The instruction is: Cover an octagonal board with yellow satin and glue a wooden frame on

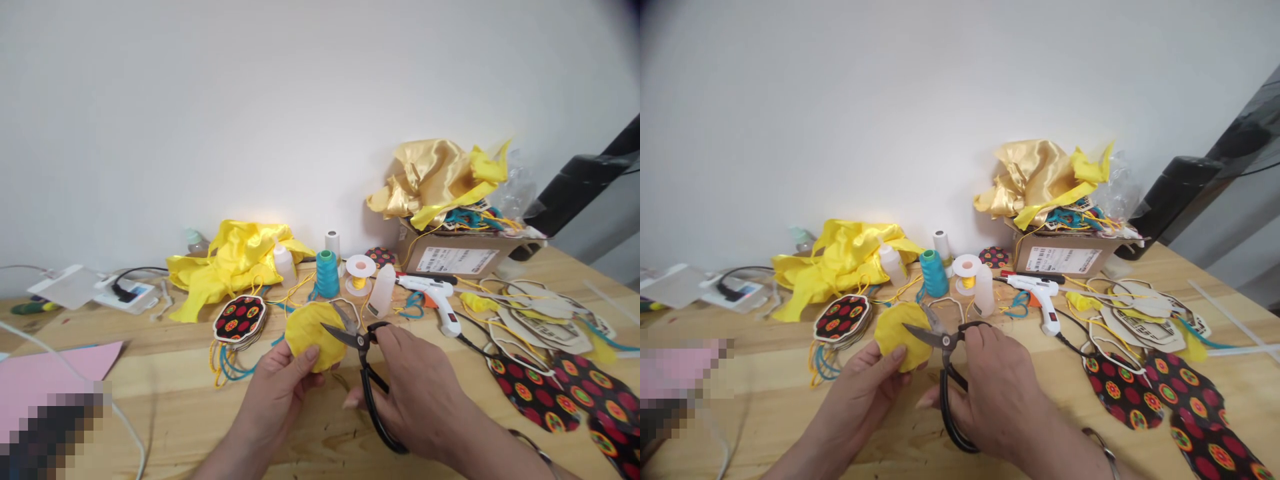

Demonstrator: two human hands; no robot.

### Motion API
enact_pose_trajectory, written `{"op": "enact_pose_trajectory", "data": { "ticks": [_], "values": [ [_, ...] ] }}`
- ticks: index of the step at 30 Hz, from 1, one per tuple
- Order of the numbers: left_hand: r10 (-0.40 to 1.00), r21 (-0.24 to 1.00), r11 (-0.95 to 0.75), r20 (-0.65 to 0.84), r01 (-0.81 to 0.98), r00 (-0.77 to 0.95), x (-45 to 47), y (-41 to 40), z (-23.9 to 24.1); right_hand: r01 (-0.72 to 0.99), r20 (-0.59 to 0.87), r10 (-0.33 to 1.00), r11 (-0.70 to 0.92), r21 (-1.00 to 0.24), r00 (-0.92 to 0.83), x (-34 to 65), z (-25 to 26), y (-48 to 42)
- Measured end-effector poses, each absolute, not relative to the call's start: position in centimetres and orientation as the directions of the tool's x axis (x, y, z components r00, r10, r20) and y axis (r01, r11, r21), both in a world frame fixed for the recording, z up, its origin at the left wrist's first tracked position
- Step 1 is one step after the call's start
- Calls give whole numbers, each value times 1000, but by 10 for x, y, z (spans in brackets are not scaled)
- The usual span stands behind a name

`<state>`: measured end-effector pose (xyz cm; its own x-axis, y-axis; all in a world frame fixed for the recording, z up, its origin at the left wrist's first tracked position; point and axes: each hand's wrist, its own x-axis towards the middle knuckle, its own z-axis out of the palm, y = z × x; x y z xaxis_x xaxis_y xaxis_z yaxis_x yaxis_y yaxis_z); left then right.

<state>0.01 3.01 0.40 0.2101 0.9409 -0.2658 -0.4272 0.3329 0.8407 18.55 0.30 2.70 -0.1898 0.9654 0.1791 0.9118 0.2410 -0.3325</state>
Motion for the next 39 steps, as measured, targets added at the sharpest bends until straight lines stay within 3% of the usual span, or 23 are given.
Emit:
{"op": "enact_pose_trajectory", "data": {
  "ticks": [39],
  "values": [
    [943, 824, 331, -267, -460, 200, 0, 30, 5, 932, 401, 896, 293, -214, -190, 185, 18, 5]
  ]
}}
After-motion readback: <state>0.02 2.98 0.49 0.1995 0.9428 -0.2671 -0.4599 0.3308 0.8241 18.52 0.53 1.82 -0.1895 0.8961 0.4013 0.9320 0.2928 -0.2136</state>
